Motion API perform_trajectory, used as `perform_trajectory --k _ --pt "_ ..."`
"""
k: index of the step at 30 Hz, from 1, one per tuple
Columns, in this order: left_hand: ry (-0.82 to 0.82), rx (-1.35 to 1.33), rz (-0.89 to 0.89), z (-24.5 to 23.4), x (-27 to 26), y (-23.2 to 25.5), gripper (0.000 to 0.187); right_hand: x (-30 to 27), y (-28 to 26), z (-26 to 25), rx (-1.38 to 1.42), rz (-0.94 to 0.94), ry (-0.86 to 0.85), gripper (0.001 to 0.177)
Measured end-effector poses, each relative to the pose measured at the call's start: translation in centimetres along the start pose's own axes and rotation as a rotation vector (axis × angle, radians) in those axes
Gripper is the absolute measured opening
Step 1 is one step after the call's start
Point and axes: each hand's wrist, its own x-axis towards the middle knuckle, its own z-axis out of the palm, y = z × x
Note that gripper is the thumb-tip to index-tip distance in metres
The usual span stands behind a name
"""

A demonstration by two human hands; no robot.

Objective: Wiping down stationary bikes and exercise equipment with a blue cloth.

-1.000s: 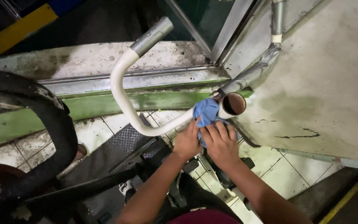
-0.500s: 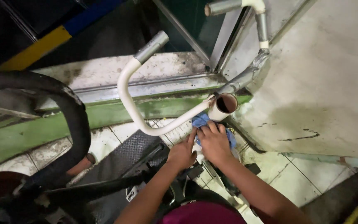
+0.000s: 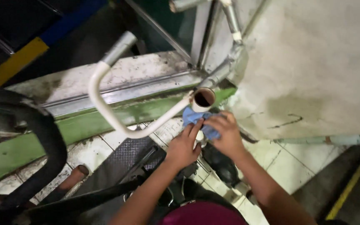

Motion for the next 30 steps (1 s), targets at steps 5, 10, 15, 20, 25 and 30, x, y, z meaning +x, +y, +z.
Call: perform_trajectory --k 5,10,15,20,25,30 --pt "0.015 -0.134 0.065 -1.6 0.7 2.9 0.059 -2.0 1.7 -5.0 0.235 0.42 0.235 0.049" --pt "0.422 -0.244 0.282 -0.6 2.3 3.5 0.039 -2.5 1.8 -3.0 0.448 0.548 0.358 0.061" --pt "0.232 -0.065 0.261 1.2 1.3 1.8 0.05 -6.2 1.3 3.3 0.28 0.314 -0.031 0.066" --pt "0.071 -0.056 0.275 -1.3 2.6 3.3 0.049 -3.1 -1.5 -2.9 0.165 0.393 -0.084 0.062" --pt "0.011 -0.121 0.504 -4.7 5.2 6.6 0.048 -2.9 -4.6 -11.0 0.255 0.565 -0.02 0.062" --pt "-0.215 -0.072 0.754 -3.2 7.4 10.6 0.07 -7.9 -5.8 -16.6 0.491 0.614 0.132 0.057"
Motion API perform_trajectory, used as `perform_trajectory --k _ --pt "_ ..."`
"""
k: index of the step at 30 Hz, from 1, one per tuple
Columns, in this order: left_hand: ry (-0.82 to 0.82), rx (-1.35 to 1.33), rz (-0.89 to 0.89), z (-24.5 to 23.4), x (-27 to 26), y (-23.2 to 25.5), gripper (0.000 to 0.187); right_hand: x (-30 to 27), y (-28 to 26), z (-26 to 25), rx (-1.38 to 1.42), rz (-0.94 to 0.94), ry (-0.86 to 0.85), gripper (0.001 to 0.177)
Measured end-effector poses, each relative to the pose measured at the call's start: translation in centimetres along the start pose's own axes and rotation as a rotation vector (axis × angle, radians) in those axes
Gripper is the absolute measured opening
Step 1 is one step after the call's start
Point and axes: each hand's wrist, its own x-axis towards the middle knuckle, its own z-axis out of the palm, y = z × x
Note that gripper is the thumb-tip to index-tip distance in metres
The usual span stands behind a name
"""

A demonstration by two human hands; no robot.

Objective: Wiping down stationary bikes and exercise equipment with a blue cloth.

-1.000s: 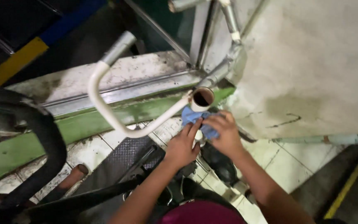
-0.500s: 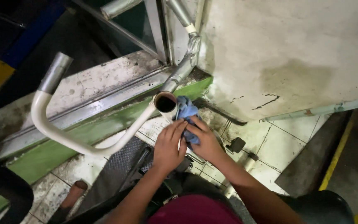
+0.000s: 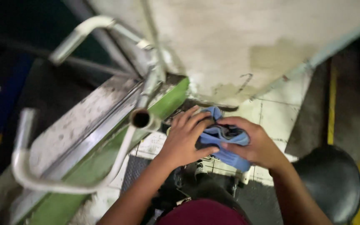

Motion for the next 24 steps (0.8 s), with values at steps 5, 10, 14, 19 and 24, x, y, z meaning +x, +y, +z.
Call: perform_trajectory --k 5,10,14,19,24 --pt "-0.221 -0.047 0.153 4.2 4.8 1.7 0.046 -5.9 2.2 -2.3 0.162 0.244 0.289 0.064" --pt "-0.577 -0.181 0.171 11.4 8.9 6.0 0.042 -14.2 5.3 -4.3 0.062 0.38 0.564 0.064" --pt "-0.682 -0.288 0.346 18.1 10.8 10.5 0.049 -22.3 8.7 -5.7 -0.12 0.544 0.802 0.059" --pt "-0.668 -0.399 0.392 25.9 10.2 15.6 0.058 -27.4 10.5 -5.3 -0.372 0.748 1.043 0.073" --pt "-0.905 0.16 0.444 30.2 6.4 14.2 0.078 -27.0 16.5 1.4 -1.058 0.898 0.749 0.09"
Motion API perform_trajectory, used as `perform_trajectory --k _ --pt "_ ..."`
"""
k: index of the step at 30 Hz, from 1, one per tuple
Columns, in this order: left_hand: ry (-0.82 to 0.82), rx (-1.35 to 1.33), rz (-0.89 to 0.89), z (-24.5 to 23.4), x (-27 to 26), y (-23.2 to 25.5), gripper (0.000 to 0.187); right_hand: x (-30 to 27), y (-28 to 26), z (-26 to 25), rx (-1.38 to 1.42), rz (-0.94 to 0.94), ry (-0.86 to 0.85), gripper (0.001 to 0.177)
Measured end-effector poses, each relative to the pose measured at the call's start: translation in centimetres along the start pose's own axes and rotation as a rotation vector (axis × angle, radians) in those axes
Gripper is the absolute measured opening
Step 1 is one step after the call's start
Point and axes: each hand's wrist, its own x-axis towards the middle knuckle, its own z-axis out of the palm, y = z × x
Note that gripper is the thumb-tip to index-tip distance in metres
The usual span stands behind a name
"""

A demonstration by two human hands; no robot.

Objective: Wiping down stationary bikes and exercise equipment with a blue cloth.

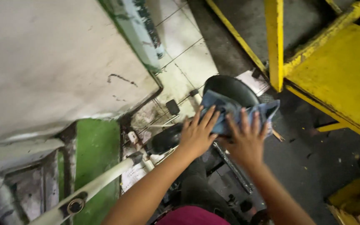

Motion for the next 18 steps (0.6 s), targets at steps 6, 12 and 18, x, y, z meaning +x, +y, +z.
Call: perform_trajectory --k 6,12,18 --pt "0.123 0.046 0.011 -0.4 4.6 -2.1 0.073 7.1 1.3 -0.1 0.027 0.084 -0.092 0.067" --pt "0.164 0.063 -0.089 -2.1 7.6 -2.4 0.073 9.8 0.9 2.0 0.051 0.097 0.098 0.056" --pt "0.192 0.194 -0.011 -1.7 7.1 -2.4 0.075 7.8 0.0 2.1 0.095 0.142 0.059 0.061"
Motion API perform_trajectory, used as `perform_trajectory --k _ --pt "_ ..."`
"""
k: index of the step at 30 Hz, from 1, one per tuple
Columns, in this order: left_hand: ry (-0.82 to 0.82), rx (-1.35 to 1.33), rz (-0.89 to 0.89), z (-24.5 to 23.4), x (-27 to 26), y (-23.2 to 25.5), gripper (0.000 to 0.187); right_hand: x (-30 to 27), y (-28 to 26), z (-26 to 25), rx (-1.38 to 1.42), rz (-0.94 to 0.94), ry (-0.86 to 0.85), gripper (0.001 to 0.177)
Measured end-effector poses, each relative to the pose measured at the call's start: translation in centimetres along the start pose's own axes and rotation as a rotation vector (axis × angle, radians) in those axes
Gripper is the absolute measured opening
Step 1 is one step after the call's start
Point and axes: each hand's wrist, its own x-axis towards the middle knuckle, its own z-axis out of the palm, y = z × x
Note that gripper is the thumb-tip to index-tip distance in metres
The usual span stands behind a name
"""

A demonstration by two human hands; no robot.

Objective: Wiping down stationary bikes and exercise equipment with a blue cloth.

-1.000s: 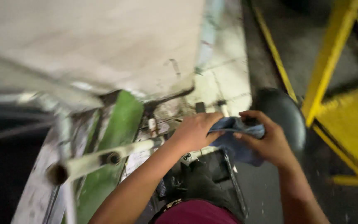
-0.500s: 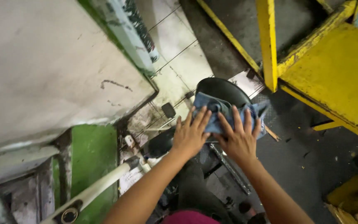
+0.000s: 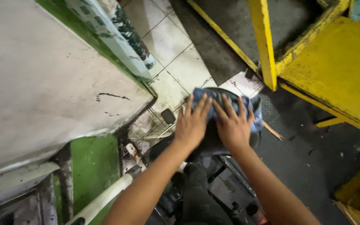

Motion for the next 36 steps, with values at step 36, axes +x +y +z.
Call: perform_trajectory --k 36 --pt "0.063 -0.34 -0.056 2.8 -16.2 -3.1 0.07 -9.0 -7.8 -1.1 0.034 -0.247 -0.07 0.058"
